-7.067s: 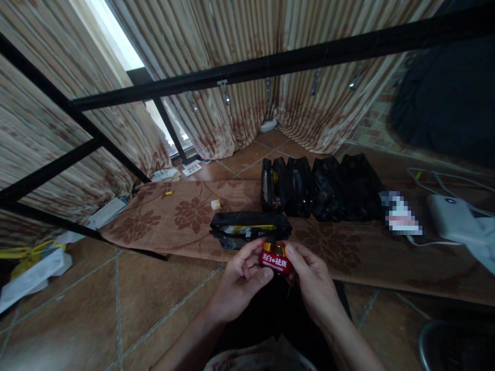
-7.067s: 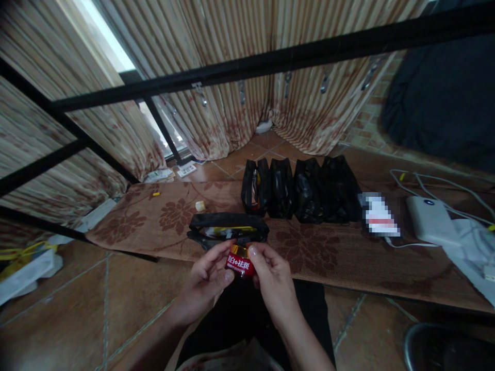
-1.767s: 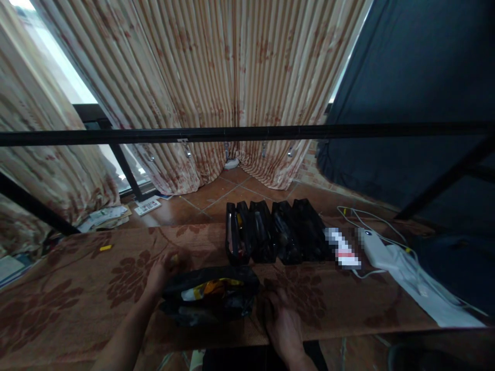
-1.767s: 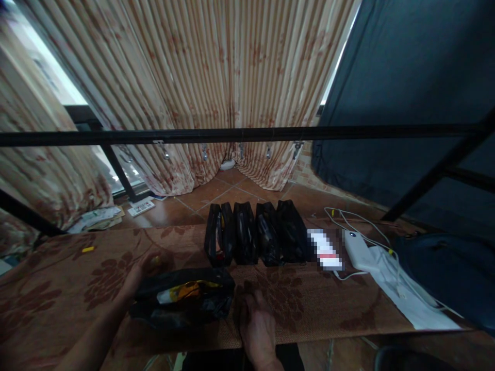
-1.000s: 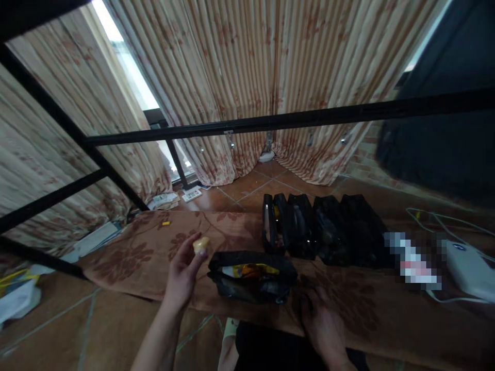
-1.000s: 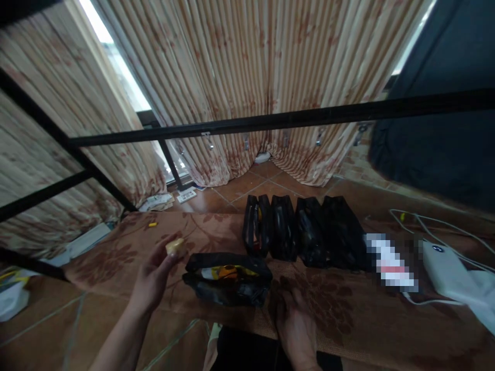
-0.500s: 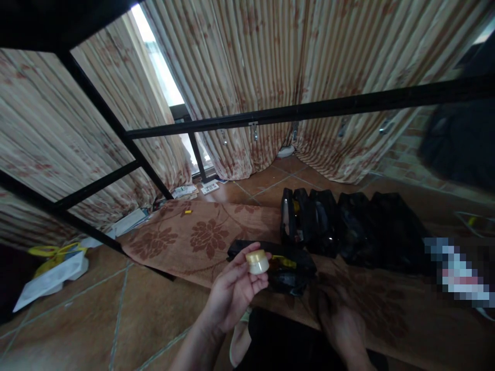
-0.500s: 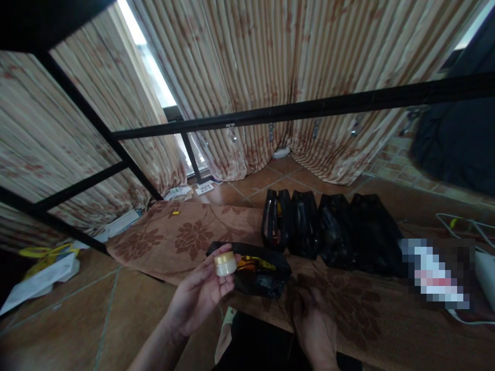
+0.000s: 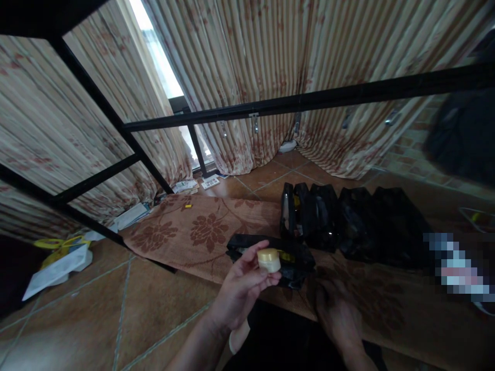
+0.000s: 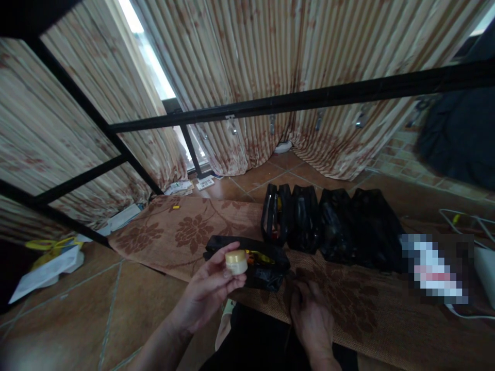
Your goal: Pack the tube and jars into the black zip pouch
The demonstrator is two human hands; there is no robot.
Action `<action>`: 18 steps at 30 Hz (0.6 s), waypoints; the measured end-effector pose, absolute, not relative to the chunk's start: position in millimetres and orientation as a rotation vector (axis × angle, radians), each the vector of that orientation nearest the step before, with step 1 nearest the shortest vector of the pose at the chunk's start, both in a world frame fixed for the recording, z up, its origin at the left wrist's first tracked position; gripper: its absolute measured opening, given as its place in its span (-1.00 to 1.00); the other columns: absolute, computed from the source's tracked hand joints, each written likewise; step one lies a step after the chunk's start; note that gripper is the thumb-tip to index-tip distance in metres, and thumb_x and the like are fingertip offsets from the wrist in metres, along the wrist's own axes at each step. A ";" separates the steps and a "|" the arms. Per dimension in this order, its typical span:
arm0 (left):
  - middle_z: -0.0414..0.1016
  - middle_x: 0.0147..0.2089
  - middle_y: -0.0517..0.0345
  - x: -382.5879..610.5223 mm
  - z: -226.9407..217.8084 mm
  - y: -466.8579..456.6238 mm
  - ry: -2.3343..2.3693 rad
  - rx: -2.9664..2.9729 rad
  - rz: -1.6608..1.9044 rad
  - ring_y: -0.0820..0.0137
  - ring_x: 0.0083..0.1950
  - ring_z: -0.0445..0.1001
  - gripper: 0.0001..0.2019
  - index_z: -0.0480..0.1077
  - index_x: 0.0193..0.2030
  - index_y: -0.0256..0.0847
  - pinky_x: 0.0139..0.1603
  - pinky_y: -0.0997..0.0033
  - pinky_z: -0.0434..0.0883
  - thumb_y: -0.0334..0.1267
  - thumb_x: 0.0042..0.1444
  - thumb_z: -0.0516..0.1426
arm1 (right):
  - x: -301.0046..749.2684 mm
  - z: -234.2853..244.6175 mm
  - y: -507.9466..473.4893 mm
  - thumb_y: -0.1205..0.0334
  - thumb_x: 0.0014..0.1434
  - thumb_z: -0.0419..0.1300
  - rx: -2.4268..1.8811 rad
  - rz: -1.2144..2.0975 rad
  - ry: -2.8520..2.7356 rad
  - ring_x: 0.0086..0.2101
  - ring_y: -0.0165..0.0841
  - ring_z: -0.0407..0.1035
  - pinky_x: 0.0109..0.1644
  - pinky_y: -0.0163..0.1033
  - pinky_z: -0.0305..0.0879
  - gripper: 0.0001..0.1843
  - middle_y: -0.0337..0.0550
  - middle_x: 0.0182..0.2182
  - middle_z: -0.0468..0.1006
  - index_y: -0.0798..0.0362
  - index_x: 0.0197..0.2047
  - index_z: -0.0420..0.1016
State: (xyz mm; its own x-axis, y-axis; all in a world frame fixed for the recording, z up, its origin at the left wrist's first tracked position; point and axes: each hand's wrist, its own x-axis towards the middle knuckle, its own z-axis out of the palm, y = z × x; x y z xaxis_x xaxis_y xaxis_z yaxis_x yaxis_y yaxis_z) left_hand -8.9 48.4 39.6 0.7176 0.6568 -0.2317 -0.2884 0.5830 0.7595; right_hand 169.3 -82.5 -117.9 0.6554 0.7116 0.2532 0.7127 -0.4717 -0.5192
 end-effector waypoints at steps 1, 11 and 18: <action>0.54 -0.10 0.07 -7.9 38.9 47.9 0.544 0.779 0.581 0.39 -0.19 0.55 -0.44 0.36 0.19 -0.16 -0.03 0.35 0.42 -0.39 0.00 0.29 | 169.3 -117.7 -82.4 0.13 0.28 -0.08 -2.273 0.000 -1.103 -0.17 -0.23 0.44 -0.13 -0.16 0.39 -0.66 -0.06 -0.07 0.51 0.00 -0.15 0.51; 0.51 -0.12 0.11 -0.8 36.0 45.2 0.637 1.009 0.591 0.46 -0.26 0.49 -0.47 0.38 0.11 -0.20 -0.14 0.39 0.45 -0.30 -0.04 0.36 | 169.1 -117.7 -82.8 0.14 0.27 -0.09 -2.291 -0.018 -1.108 -0.16 -0.23 0.44 -0.13 -0.15 0.39 -0.64 -0.06 -0.06 0.51 0.01 -0.13 0.51; 0.50 -0.09 0.13 0.2 36.1 43.1 0.613 1.075 0.577 0.46 -0.19 0.45 -0.51 0.40 0.08 -0.16 -0.12 0.44 0.42 -0.30 -0.03 0.35 | 169.7 -117.5 -83.5 0.15 0.27 -0.09 -2.296 -0.029 -1.125 -0.17 -0.24 0.43 -0.14 -0.16 0.39 -0.64 -0.06 -0.06 0.50 0.02 -0.13 0.50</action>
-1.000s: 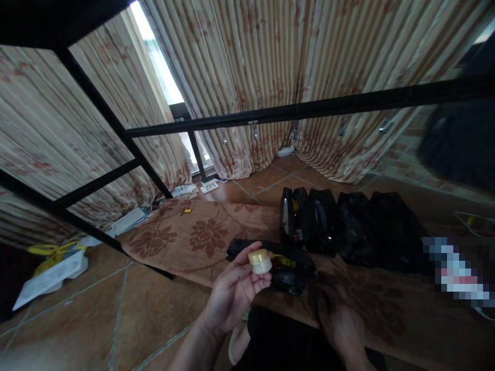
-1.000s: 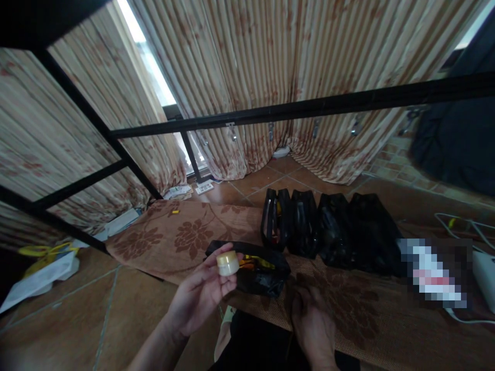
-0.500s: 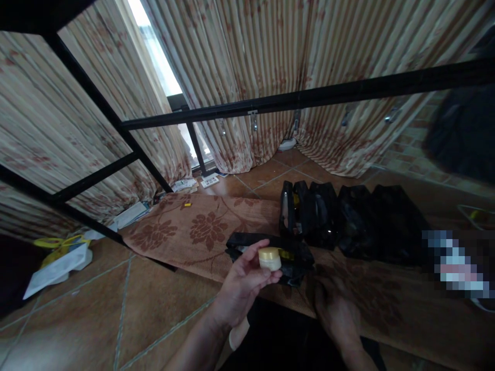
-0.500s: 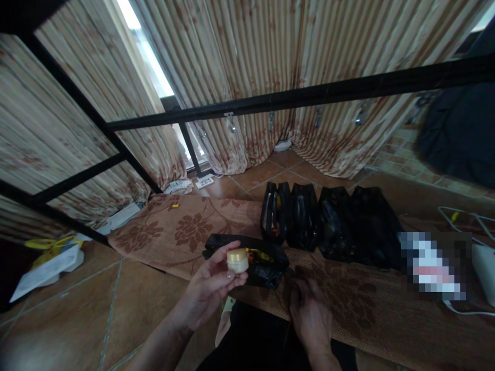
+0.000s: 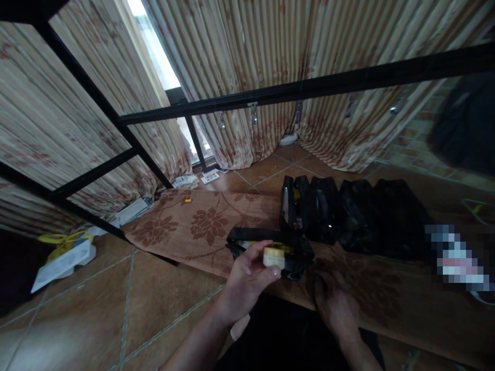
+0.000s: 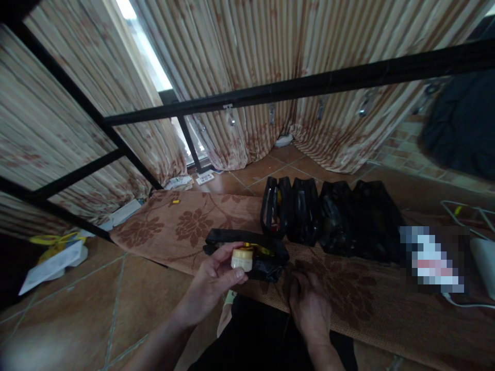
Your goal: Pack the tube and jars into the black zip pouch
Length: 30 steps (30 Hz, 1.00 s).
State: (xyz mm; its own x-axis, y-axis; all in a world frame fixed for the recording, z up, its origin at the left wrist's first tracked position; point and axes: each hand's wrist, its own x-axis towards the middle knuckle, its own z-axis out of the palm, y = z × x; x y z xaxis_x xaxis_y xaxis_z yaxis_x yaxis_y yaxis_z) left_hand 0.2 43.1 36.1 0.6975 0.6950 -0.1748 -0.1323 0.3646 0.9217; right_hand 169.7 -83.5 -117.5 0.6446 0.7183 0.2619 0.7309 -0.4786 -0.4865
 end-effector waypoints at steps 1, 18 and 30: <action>0.50 -0.07 0.12 0.2 35.3 43.0 0.608 1.083 0.577 0.45 -0.17 0.45 -0.50 0.40 0.08 -0.16 -0.10 0.44 0.41 -0.30 -0.03 0.35 | 169.6 -117.2 -83.5 0.14 0.28 -0.09 -2.294 -0.026 -1.125 -0.17 -0.24 0.43 -0.14 -0.16 0.39 -0.64 -0.06 -0.06 0.50 0.02 -0.14 0.50; 0.48 -0.09 0.08 -1.5 37.0 35.7 0.679 1.333 0.656 0.37 -0.16 0.44 -0.51 0.40 0.11 -0.12 -0.17 0.44 0.37 -0.32 -0.01 0.31 | 168.4 -117.7 -84.1 0.14 0.30 -0.07 -2.283 0.015 -1.104 -0.13 -0.24 0.43 -0.10 -0.16 0.40 -0.66 -0.08 -0.05 0.48 0.01 -0.10 0.50; 0.40 -0.02 0.05 -2.0 45.2 34.3 0.781 1.649 0.684 0.31 -0.04 0.42 -0.54 0.41 0.10 -0.12 -0.07 0.36 0.41 -0.36 0.00 0.22 | 168.4 -117.0 -84.2 0.14 0.30 -0.06 -2.291 0.025 -1.104 -0.15 -0.22 0.44 -0.13 -0.14 0.40 -0.66 -0.07 -0.08 0.49 0.02 -0.10 0.50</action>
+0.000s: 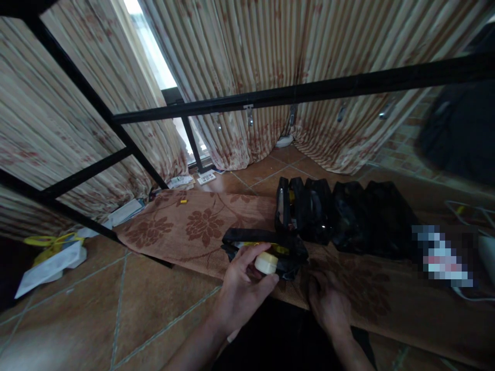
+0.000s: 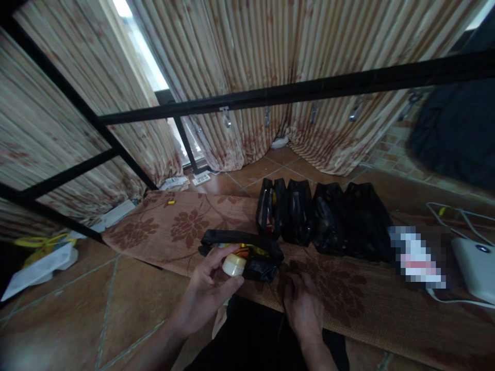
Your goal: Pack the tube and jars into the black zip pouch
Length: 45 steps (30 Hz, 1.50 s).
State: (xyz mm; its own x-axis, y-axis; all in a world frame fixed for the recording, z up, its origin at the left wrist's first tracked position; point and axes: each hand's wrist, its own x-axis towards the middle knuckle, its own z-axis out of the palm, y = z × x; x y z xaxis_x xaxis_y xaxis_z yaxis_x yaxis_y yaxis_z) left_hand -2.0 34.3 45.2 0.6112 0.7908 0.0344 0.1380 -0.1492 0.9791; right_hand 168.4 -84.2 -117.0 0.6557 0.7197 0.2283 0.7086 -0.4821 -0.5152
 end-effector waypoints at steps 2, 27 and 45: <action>0.40 -0.02 0.06 -2.6 43.9 34.2 0.776 1.648 0.691 0.31 -0.03 0.42 -0.54 0.42 0.09 -0.11 -0.05 0.34 0.41 -0.37 -0.01 0.23 | 168.1 -117.1 -84.8 0.14 0.30 -0.06 -2.277 0.028 -1.109 -0.16 -0.23 0.44 -0.13 -0.15 0.40 -0.66 -0.07 -0.09 0.48 0.01 -0.11 0.50; 0.49 -0.01 0.04 -4.3 48.3 35.6 0.888 1.686 0.602 0.27 -0.03 0.47 -0.46 0.30 0.13 -0.21 0.01 0.25 0.39 -0.40 -0.06 0.19 | 167.9 -116.6 -83.3 0.16 0.30 -0.06 -2.251 -0.006 -1.111 -0.17 -0.22 0.44 -0.13 -0.13 0.40 -0.67 -0.07 -0.08 0.50 0.02 -0.12 0.50; 0.44 -0.15 0.16 -4.1 38.1 41.4 0.972 1.808 0.654 0.34 -0.16 0.43 -0.57 0.22 0.03 -0.17 -0.10 0.30 0.35 -0.38 -0.01 0.19 | 167.0 -114.3 -84.1 0.14 0.28 -0.07 -2.258 0.037 -1.087 -0.13 -0.20 0.44 -0.09 -0.10 0.40 -0.64 -0.04 -0.07 0.50 0.03 -0.10 0.52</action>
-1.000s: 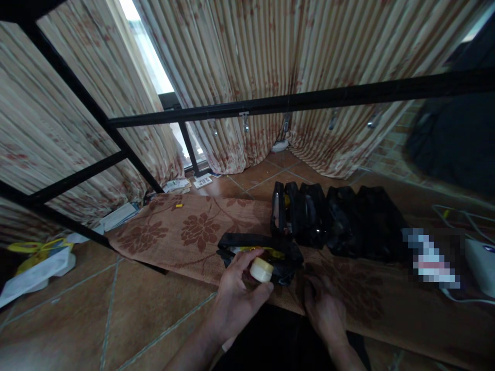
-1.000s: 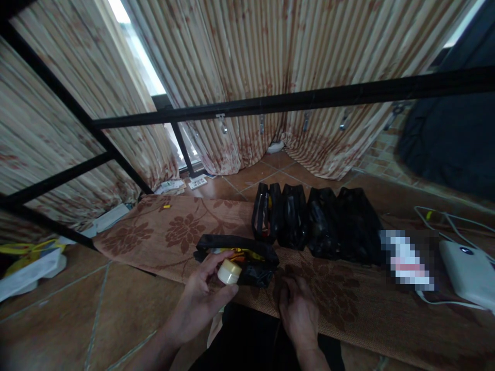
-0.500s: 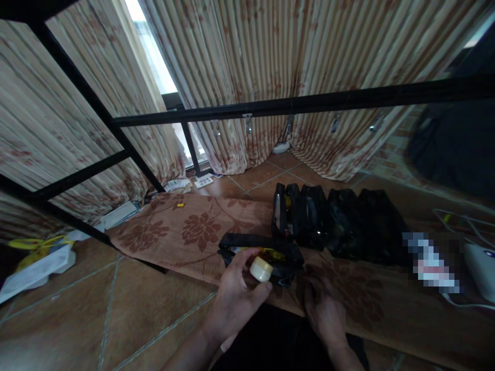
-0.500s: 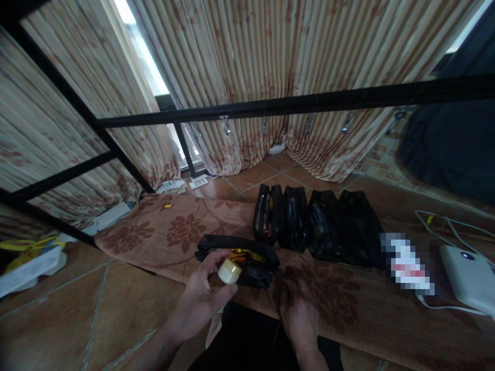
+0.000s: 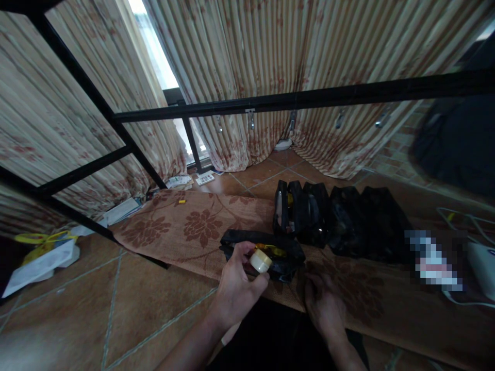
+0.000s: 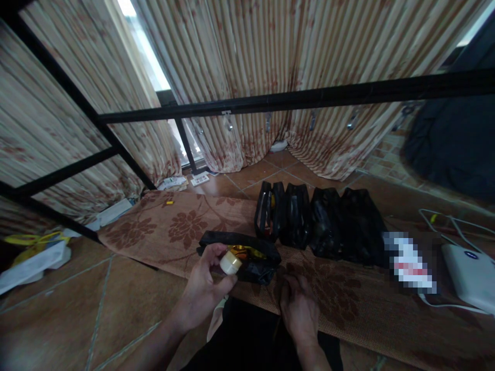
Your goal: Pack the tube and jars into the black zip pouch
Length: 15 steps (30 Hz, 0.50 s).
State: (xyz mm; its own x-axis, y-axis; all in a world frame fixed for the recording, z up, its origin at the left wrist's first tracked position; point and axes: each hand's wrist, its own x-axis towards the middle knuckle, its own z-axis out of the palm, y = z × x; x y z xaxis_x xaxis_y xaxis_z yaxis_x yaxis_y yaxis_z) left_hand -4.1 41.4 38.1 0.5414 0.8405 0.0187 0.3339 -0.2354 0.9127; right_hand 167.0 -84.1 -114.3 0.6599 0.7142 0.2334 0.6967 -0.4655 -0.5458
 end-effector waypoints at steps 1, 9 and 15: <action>0.44 -0.15 0.15 -3.8 38.1 41.5 0.964 1.796 0.660 0.34 -0.15 0.42 -0.58 0.22 0.02 -0.18 -0.10 0.31 0.35 -0.38 -0.01 0.18 | 167.3 -114.1 -84.0 0.13 0.28 -0.06 -2.247 0.050 -1.071 -0.13 -0.19 0.44 -0.08 -0.10 0.39 -0.64 -0.04 -0.06 0.50 0.03 -0.11 0.53; 0.43 -0.19 0.17 -1.6 37.0 38.2 0.780 1.215 0.657 0.42 -0.21 0.40 -0.73 0.32 -0.11 -0.21 -0.17 0.41 0.35 -0.31 0.03 0.19 | 165.9 -89.9 -76.4 -0.02 0.19 0.07 -1.967 0.285 -0.682 -0.22 -0.17 0.51 -0.14 -0.09 0.43 -0.61 -0.02 -0.23 0.62 0.06 -0.18 0.59; 0.52 -0.25 0.06 -1.0 26.6 28.8 0.627 0.646 0.423 0.48 -0.42 0.40 -0.71 0.37 -0.05 -0.28 -0.28 0.42 0.35 -0.20 0.10 0.15 | 134.5 -17.3 -69.8 -0.03 0.12 0.25 -1.569 0.440 -0.664 -0.27 -0.28 0.48 -0.20 -0.20 0.45 -0.66 -0.10 -0.25 0.59 0.02 -0.16 0.59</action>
